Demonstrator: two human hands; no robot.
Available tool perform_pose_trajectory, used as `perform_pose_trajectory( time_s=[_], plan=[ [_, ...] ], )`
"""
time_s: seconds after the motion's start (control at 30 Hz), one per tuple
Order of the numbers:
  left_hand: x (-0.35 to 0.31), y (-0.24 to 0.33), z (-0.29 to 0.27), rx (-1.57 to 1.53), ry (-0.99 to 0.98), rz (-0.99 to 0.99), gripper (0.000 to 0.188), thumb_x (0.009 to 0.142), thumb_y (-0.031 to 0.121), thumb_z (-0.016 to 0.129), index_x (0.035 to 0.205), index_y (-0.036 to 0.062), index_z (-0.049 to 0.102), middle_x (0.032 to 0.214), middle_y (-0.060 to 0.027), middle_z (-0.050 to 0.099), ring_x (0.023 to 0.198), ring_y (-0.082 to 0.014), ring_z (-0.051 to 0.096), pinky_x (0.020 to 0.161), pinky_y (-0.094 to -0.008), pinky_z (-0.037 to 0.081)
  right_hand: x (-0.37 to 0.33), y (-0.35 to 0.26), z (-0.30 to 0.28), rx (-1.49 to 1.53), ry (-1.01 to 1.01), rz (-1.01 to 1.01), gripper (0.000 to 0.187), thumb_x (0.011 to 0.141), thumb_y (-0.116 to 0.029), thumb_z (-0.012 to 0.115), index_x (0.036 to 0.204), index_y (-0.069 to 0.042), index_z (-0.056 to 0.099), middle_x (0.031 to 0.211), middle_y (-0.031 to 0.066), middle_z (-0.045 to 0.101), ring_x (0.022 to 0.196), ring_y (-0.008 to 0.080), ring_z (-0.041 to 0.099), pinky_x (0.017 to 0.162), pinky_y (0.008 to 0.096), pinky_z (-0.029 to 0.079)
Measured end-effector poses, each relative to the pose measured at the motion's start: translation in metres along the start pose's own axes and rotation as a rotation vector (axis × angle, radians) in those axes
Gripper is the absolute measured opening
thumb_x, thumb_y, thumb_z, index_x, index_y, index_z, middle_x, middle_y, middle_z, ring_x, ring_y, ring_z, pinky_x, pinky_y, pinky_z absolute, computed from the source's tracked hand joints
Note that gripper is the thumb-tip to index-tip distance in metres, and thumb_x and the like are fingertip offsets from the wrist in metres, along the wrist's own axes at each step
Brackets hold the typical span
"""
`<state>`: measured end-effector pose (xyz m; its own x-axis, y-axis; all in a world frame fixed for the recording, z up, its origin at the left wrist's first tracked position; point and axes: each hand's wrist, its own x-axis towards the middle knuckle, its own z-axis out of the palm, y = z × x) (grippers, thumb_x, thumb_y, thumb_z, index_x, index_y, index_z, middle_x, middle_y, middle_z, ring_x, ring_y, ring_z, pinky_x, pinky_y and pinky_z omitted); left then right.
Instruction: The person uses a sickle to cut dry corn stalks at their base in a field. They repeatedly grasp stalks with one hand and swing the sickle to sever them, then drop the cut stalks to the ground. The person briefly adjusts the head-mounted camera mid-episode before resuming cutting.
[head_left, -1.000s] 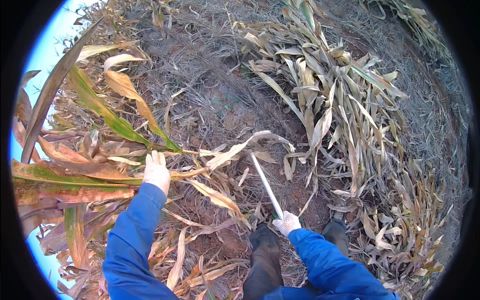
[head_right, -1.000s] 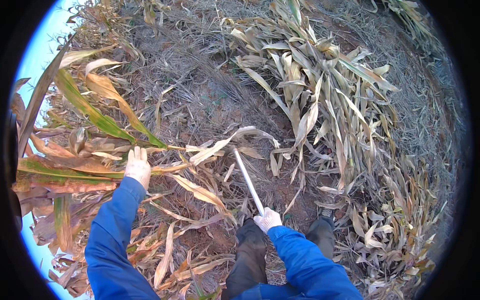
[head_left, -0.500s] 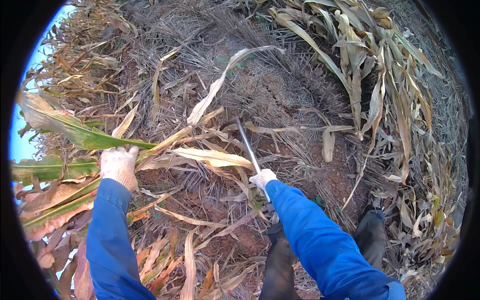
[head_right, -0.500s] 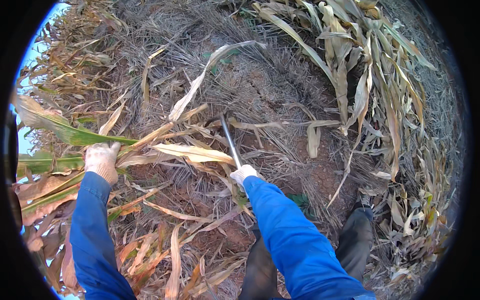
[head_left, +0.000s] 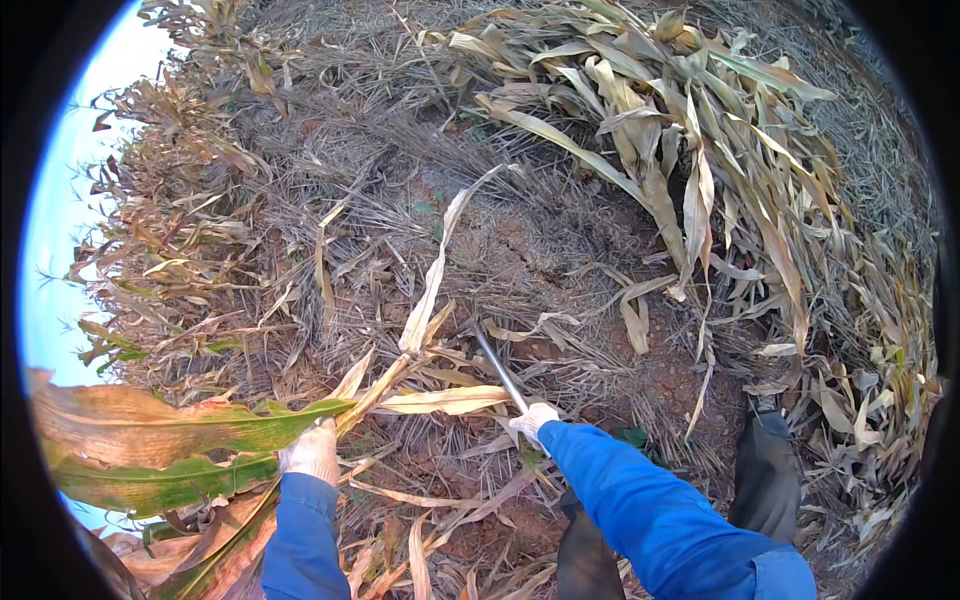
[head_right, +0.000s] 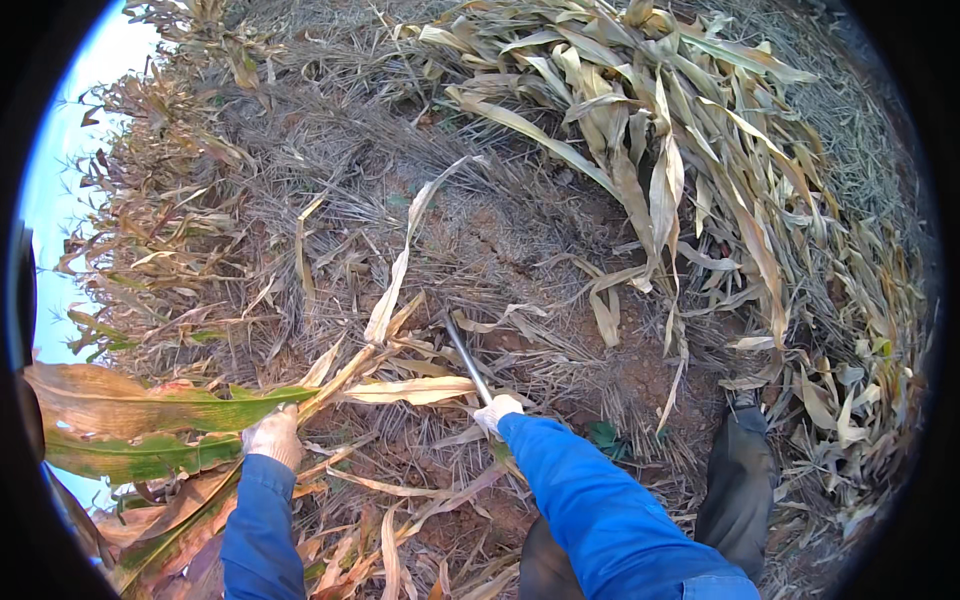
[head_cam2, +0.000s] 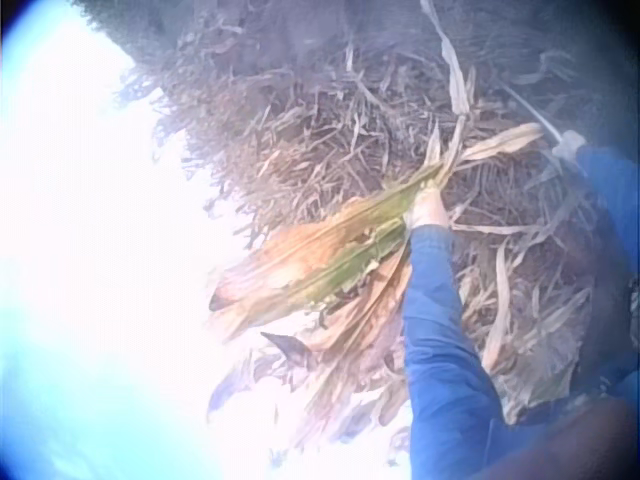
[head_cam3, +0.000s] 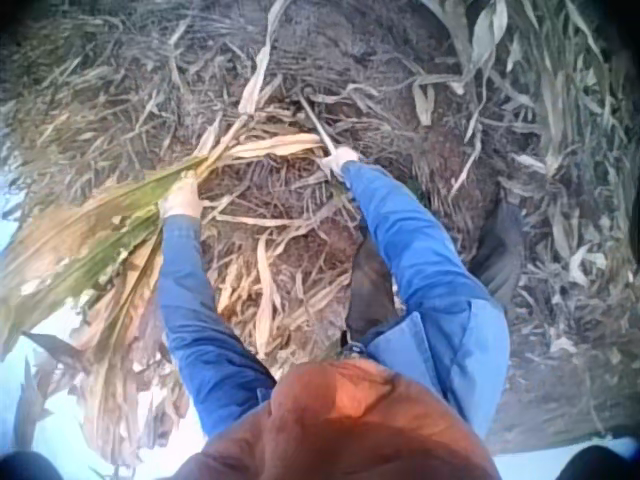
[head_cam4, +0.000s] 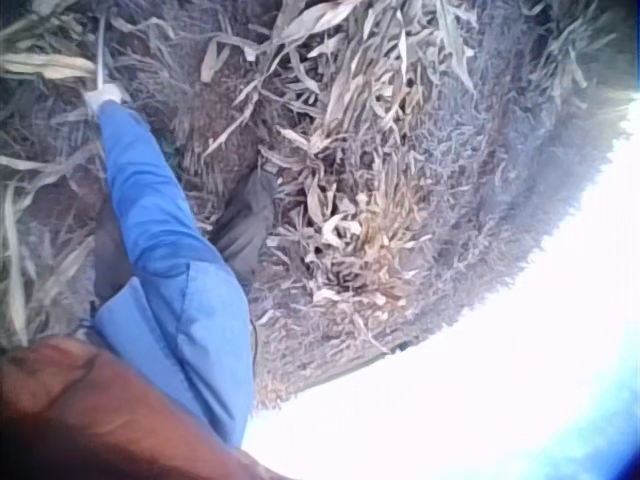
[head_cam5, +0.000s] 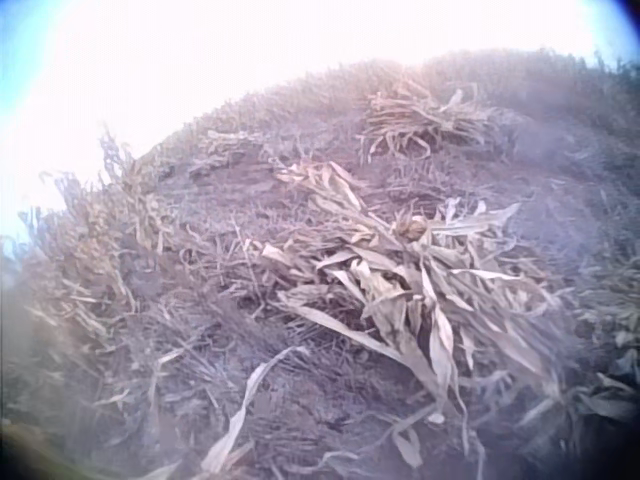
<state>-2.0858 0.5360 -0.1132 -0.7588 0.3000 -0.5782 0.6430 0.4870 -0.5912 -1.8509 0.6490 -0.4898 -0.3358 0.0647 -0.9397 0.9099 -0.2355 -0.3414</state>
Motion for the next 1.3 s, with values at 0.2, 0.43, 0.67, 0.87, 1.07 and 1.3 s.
perform_pose_trajectory(
  time_s=[0.2,0.43,0.67,0.87,1.07,1.3],
  plan=[
    [-0.098,-0.033,-0.009,-0.039,-0.211,-0.107,0.045,0.078,0.023,0.081,0.116,0.0068,0.064,0.104,-0.0215,0.075,0.102,-0.0405,0.074,0.093,-0.0498,0.057,-0.193,0.135,-0.059,-0.062,-0.018,0.021,0.047,0.084,-0.048,0.080,0.087,-0.001,0.072,0.073,0.0170,0.072,0.053,0.0280,0.068,0.058,0.0398,0.057],
    [-0.231,-0.048,-0.181,0.028,-0.118,0.272,0.045,0.082,0.021,0.068,0.126,0.0133,0.066,0.109,-0.0199,0.074,0.104,-0.0370,0.073,0.090,-0.0513,0.057,-0.483,0.236,-0.311,0.567,-0.013,-0.006,0.039,0.086,-0.033,0.086,0.087,-0.008,0.057,0.064,0.0035,0.056,0.047,0.0120,0.051,0.043,0.0306,0.044],
    [-0.161,0.147,-0.399,0.188,0.642,0.935,0.031,0.087,0.013,0.062,0.118,0.0183,0.066,0.093,-0.0114,0.075,0.085,-0.0336,0.076,0.073,-0.0498,0.061,-0.671,0.355,-0.373,0.972,0.722,-0.210,0.026,0.081,-0.020,0.083,0.086,-0.005,0.062,0.071,0.0039,0.062,0.055,0.0124,0.056,0.050,0.0293,0.048],
    [-0.178,0.429,-0.566,0.075,0.799,0.674,0.041,0.085,0.018,0.069,0.126,0.0143,0.064,0.142,-0.0149,0.057,0.139,-0.0360,0.049,0.109,-0.0508,0.039,-0.711,0.438,-0.390,1.174,0.797,-0.108,0.022,0.087,-0.021,0.084,0.096,-0.008,0.068,0.071,-0.0018,0.058,0.049,0.0103,0.049,0.044,0.0276,0.039],
    [-0.365,0.489,-0.487,-0.224,0.308,1.389,0.056,0.091,0.032,0.071,0.142,0.0156,0.059,0.136,-0.0111,0.064,0.129,-0.0348,0.059,0.109,-0.0480,0.045,-0.734,0.462,-0.456,0.936,0.635,-0.163,0.024,0.086,-0.021,0.086,0.093,-0.007,0.068,0.075,0.0011,0.063,0.053,0.0107,0.052,0.046,0.0289,0.042],
    [-0.521,0.326,-0.223,-0.311,-0.275,0.604,0.045,0.088,0.028,0.064,0.131,0.0149,0.070,0.125,-0.0167,0.073,0.117,-0.0349,0.069,0.098,-0.0478,0.056,-0.789,0.391,-0.554,0.741,0.439,-0.345,0.029,0.089,-0.022,0.080,0.109,-0.002,0.073,0.082,0.0039,0.069,0.069,0.0116,0.060,0.061,0.0295,0.046]
  ],
)
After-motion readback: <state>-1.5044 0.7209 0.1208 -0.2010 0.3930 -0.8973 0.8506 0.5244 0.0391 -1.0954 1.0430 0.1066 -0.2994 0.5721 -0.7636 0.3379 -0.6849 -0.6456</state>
